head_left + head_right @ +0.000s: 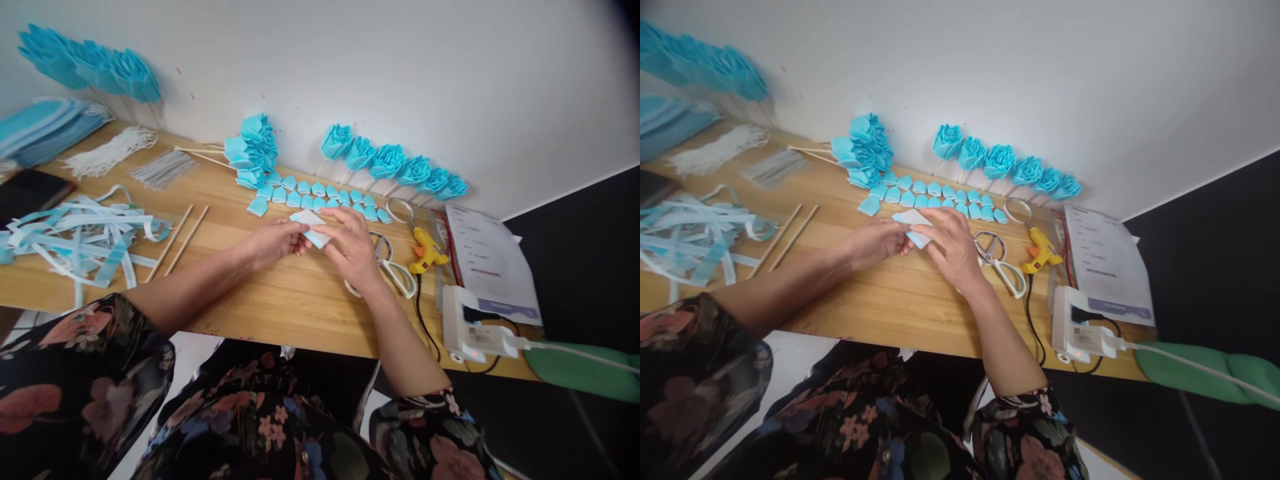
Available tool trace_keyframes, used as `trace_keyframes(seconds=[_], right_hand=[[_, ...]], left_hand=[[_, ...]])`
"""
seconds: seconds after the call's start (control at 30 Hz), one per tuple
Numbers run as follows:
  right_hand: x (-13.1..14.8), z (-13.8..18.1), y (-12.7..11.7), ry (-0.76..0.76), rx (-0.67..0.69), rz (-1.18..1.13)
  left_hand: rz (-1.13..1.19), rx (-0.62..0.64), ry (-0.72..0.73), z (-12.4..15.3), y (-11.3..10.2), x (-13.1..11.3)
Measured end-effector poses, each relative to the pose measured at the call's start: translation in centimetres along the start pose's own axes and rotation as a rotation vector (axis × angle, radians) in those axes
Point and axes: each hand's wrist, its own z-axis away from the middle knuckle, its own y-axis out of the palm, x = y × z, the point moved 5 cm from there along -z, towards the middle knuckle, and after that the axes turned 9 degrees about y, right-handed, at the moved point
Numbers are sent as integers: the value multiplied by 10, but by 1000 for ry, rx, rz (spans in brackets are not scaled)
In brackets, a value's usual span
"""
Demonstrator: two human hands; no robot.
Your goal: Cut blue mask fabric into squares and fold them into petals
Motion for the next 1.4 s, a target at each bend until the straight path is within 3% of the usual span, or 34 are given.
trace_keyframes(seconds=[0.23, 0.73, 1.07, 1.4], right_hand=[[-4, -1, 3, 32, 48, -50], [-9, 4, 11, 194, -29, -176], [-12, 3, 4, 294, -92, -207], [-10, 1, 3, 103, -20, -22]], left_hand=[[-2, -37, 55, -1, -2, -1], [-47, -4, 271, -5, -4, -5], [-7, -28, 204, -4, -6, -4], [2, -46, 177, -1, -2, -11]])
